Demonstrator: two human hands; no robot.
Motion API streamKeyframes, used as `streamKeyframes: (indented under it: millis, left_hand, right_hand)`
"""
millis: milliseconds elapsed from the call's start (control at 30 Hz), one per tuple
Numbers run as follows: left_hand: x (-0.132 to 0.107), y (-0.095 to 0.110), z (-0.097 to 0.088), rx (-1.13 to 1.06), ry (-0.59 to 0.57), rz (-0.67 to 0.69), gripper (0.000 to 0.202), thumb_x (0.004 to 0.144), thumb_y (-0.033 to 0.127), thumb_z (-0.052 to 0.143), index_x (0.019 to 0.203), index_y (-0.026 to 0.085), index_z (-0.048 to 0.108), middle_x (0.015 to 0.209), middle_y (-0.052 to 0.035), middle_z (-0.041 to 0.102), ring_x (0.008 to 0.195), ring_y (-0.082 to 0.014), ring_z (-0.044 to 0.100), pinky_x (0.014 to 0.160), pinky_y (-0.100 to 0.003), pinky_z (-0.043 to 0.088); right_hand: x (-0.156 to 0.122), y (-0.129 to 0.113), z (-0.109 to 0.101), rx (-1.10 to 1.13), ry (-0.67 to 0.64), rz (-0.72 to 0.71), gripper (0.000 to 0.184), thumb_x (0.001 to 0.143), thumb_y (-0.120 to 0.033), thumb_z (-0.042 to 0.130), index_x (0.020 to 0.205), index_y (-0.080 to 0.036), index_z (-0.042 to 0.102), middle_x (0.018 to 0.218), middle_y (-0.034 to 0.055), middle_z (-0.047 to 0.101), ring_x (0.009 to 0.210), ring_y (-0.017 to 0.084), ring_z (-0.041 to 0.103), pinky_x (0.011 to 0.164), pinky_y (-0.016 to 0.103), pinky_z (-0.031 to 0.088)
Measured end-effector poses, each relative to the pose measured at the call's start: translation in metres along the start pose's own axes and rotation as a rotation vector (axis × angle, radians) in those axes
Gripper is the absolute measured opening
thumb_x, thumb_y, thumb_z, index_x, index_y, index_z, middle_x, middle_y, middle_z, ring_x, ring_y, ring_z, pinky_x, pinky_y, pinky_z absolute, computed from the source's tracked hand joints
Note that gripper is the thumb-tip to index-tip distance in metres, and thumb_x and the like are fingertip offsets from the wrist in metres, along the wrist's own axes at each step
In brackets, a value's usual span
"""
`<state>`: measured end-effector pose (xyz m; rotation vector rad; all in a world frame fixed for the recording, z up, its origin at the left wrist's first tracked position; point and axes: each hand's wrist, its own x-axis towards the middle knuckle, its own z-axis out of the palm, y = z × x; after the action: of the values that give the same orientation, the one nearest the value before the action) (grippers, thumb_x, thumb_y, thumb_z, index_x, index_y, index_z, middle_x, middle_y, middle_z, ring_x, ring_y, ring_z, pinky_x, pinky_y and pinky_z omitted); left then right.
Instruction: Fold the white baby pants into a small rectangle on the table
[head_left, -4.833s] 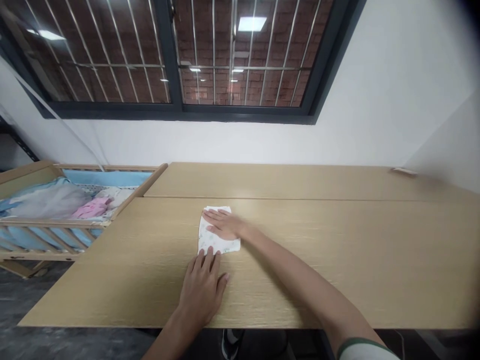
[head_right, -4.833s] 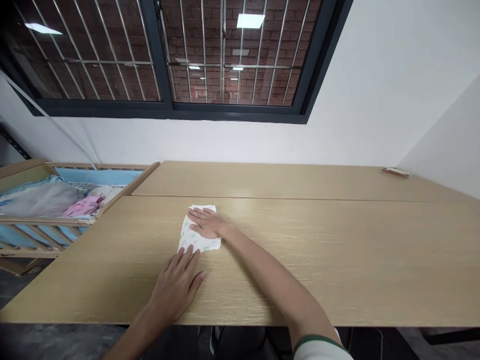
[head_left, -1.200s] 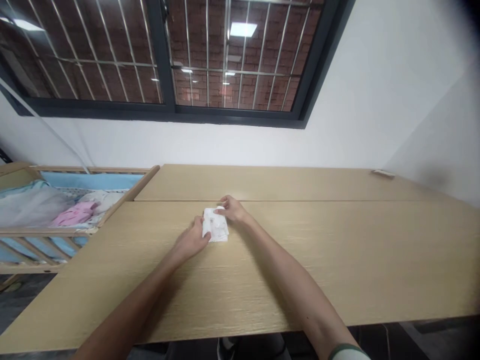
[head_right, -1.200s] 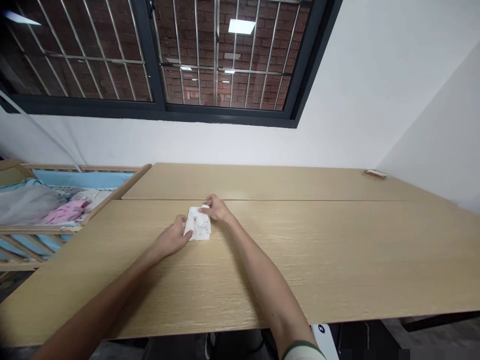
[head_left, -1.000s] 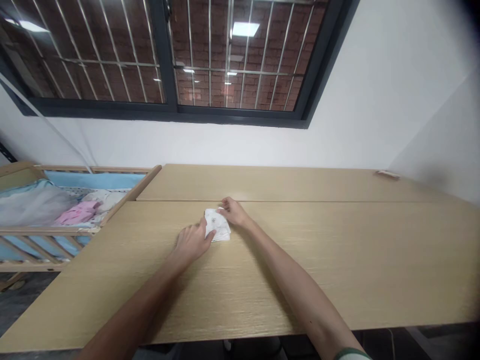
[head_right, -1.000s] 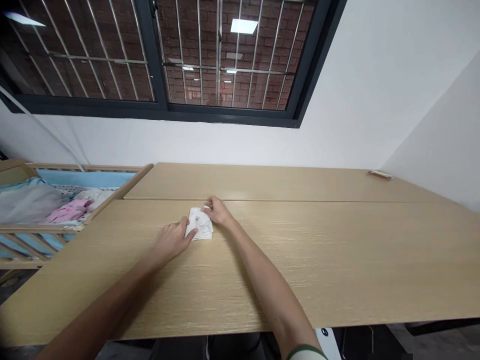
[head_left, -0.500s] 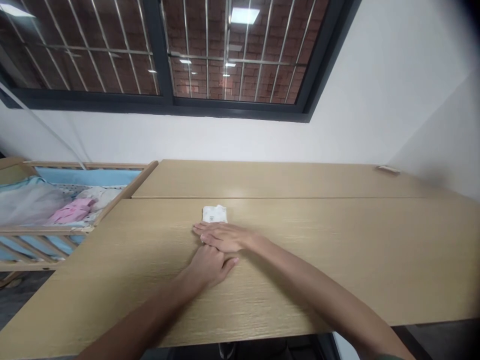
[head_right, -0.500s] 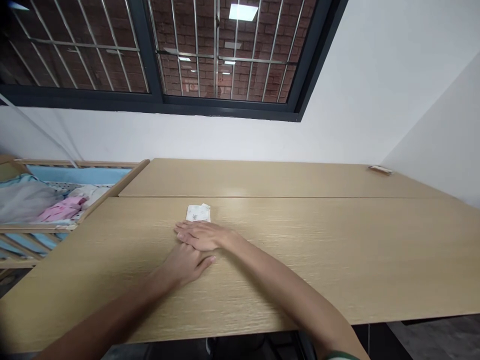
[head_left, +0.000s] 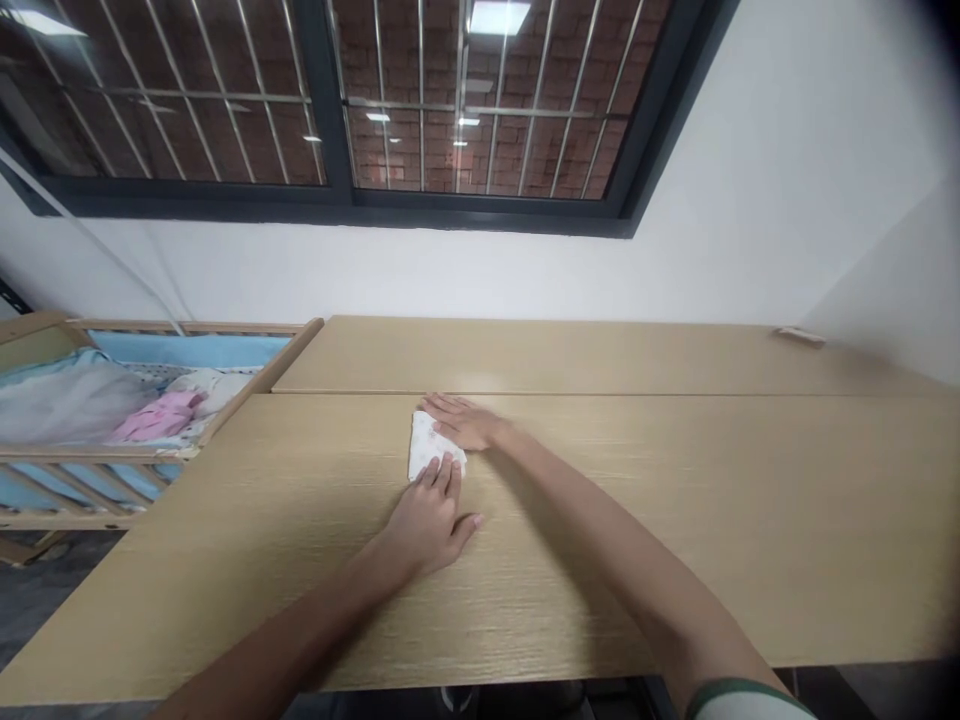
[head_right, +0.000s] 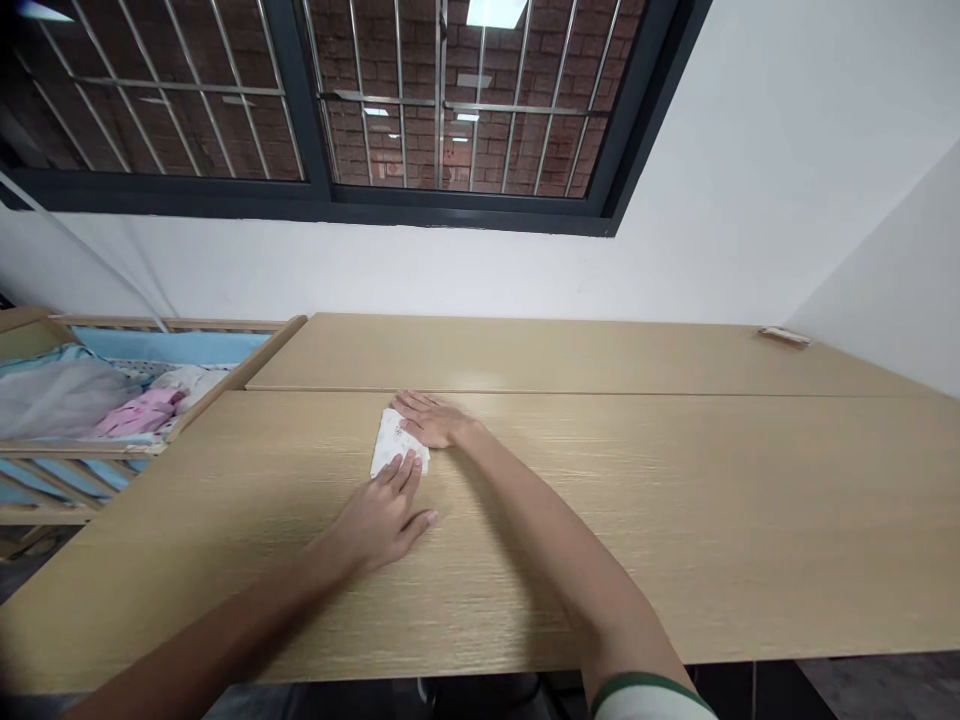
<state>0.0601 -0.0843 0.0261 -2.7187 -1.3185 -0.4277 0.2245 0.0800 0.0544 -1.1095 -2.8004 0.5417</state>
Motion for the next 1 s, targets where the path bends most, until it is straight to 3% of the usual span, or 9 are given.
streamKeyframes:
  millis: [100,167,300,400,467,600,800,900,1000]
  left_hand:
    - [0.003,-0.002,-0.004,-0.039,0.008,-0.013,0.071,0.099,0.054,0.038,0.144,-0.001,0.043,0.150,-0.0271,0.045,0.142,-0.0376,0.041,0.115,-0.049,0.038]
    - [0.006,-0.009,-0.009,-0.122,0.011,-0.043,0.063,0.100,0.051,0.039,0.143,0.006,0.046,0.148,-0.0225,0.050,0.137,-0.0349,0.049,0.110,-0.046,0.044]
    - [0.015,-0.037,-0.020,-0.260,0.096,-0.188,0.039,0.103,0.044,0.037,0.125,0.020,0.059,0.126,-0.0102,0.067,0.115,-0.0256,0.063,0.097,-0.037,0.049]
    - [0.020,-0.056,-0.022,-0.135,0.145,-0.377,0.037,0.103,0.044,0.038,0.103,0.018,0.063,0.106,-0.0122,0.070,0.105,-0.0280,0.063,0.092,-0.039,0.047]
    - [0.023,-0.064,-0.020,-0.064,0.077,-0.486,0.039,0.102,0.046,0.038,0.097,0.017,0.063,0.099,-0.0141,0.069,0.099,-0.0297,0.064,0.087,-0.039,0.047]
    - [0.027,-0.068,-0.011,-0.105,-0.053,-0.569,0.040,0.101,0.048,0.041,0.094,0.016,0.063,0.098,-0.0163,0.070,0.094,-0.0311,0.065,0.081,-0.038,0.045]
    - [0.030,-0.071,-0.009,-0.238,-0.059,-0.556,0.028,0.096,0.043,0.048,0.082,0.021,0.058,0.083,-0.0076,0.070,0.080,-0.0241,0.065,0.067,-0.030,0.039]
    - [0.034,-0.072,-0.024,-0.310,-0.037,-0.555,0.026,0.093,0.040,0.050,0.075,0.022,0.052,0.073,-0.0038,0.065,0.072,-0.0212,0.062,0.063,-0.028,0.037]
    - [0.021,-0.071,-0.053,-0.369,0.001,-0.525,0.027,0.089,0.039,0.050,0.069,0.022,0.046,0.067,-0.0001,0.059,0.067,-0.0178,0.058,0.061,-0.026,0.035]
  right_hand:
    - [0.003,0.005,0.002,-0.030,0.039,0.020,0.067,0.106,-0.056,0.020,0.162,-0.020,0.019,0.169,0.0054,0.013,0.156,0.022,0.008,0.127,0.040,0.004]
    - [0.001,0.004,0.004,-0.051,0.104,0.019,0.066,0.106,-0.054,0.021,0.162,-0.020,0.019,0.169,0.0070,0.015,0.156,0.022,0.011,0.126,0.041,0.005]
    - [-0.007,-0.003,0.007,-0.041,0.366,0.120,0.062,0.105,-0.050,0.029,0.159,-0.018,0.029,0.165,0.0132,0.027,0.153,0.027,0.022,0.123,0.048,0.016]
    - [-0.012,-0.006,0.012,0.050,0.602,0.268,0.051,0.102,-0.043,0.043,0.145,-0.015,0.048,0.145,0.0185,0.052,0.135,0.028,0.046,0.113,0.045,0.033]
    - [-0.014,-0.006,0.018,0.155,0.687,0.321,0.039,0.097,-0.040,0.052,0.127,-0.015,0.060,0.122,0.0152,0.063,0.114,0.025,0.058,0.101,0.040,0.043]
    - [-0.017,-0.007,0.034,0.354,0.722,0.328,0.026,0.087,-0.038,0.067,0.102,-0.017,0.064,0.091,0.0038,0.063,0.082,0.017,0.059,0.078,0.030,0.047]
    - [-0.022,-0.026,0.047,0.358,0.818,0.338,0.019,0.082,-0.030,0.070,0.093,-0.019,0.060,0.090,0.0014,0.056,0.086,0.017,0.054,0.080,0.029,0.045]
    - [-0.026,-0.050,0.047,0.332,0.836,0.398,0.011,0.086,-0.025,0.063,0.091,-0.020,0.056,0.092,0.0027,0.054,0.089,0.018,0.052,0.083,0.031,0.043]
    - [-0.033,-0.088,0.046,0.349,0.814,0.425,0.011,0.086,-0.022,0.061,0.089,-0.020,0.051,0.090,0.0024,0.054,0.088,0.019,0.051,0.081,0.031,0.042]
